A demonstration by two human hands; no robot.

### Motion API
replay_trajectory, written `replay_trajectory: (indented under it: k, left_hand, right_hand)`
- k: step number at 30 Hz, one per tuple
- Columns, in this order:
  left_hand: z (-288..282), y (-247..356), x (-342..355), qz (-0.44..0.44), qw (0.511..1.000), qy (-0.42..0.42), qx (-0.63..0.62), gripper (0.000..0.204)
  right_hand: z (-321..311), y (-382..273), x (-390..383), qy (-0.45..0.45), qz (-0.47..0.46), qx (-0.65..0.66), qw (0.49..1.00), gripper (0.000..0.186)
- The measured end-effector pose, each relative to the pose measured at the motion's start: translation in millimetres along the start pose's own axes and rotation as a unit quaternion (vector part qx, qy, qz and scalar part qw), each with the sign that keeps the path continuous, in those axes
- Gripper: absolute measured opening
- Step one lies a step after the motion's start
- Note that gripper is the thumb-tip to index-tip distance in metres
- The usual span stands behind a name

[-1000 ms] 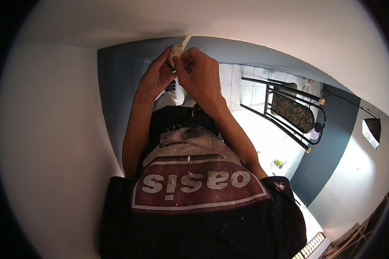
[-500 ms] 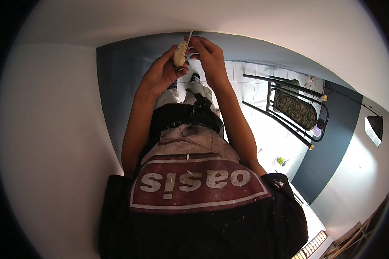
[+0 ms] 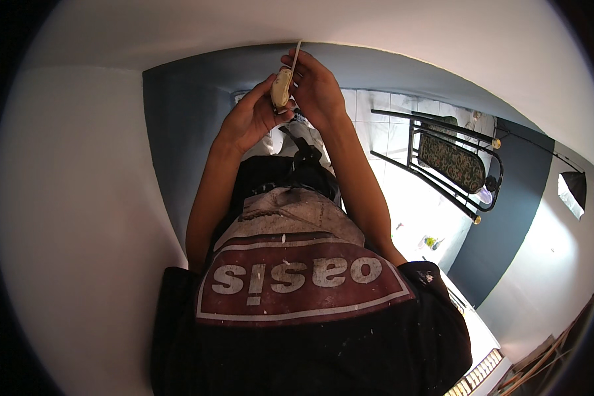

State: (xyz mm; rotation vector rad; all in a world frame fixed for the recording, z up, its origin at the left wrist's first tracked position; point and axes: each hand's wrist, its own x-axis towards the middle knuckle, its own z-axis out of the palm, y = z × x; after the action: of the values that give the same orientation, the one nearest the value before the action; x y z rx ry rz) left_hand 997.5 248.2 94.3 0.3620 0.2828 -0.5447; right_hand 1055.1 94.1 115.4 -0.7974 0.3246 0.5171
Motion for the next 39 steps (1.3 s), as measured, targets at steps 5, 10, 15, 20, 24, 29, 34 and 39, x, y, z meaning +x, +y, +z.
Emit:
replay_trajectory:
  k: [5,10,15,20,24,29,34,39]
  left_hand:
    - [7.5,-1.9,-1.8,-0.002,1.0,0.017,0.017,0.036]
    - [8.6,-4.7,-1.6,-0.011,1.0,0.018,0.018,0.036]
    - [10.1,-7.4,-2.0,-0.014,0.999,0.024,0.028,0.035]
    - [7.3,-13.5,0.0,-0.035,0.999,-0.01,0.028,0.037]
    - [8.3,-15.8,1.4,-0.045,0.998,-0.009,0.048,0.038]
    - [10.1,-17.6,1.0,-0.053,0.997,0.003,0.058,0.039]
    - [12.7,-17.4,0.5,-0.069,0.995,-0.006,0.076,0.04]
    - [11.1,-21.9,-1.6,-0.08,0.993,-0.004,0.091,0.04]
  right_hand:
    - [-5.7,0.1,-2.6,0.001,0.01,-0.004,1.0,0.027]
    - [-9.2,-0.6,-5.7,0.001,0.01,0.0,1.0,0.024]
    - [-14.0,-1.1,-9.5,-0.006,0.011,0.01,1.0,0.023]
    - [-18.1,-1.9,-16.1,0.004,0.002,0.016,1.0,0.022]
    - [-10.9,-4.8,-23.6,0.039,-0.005,0.031,0.999,0.02]
    - [-22.5,-5.9,-28.7,0.016,-0.013,0.019,1.0,0.021]
    - [-32.4,-5.5,-31.0,-0.002,-0.013,0.011,1.0,0.021]
    - [-33.0,-4.6,-37.4,0.022,-0.001,0.005,1.0,0.021]
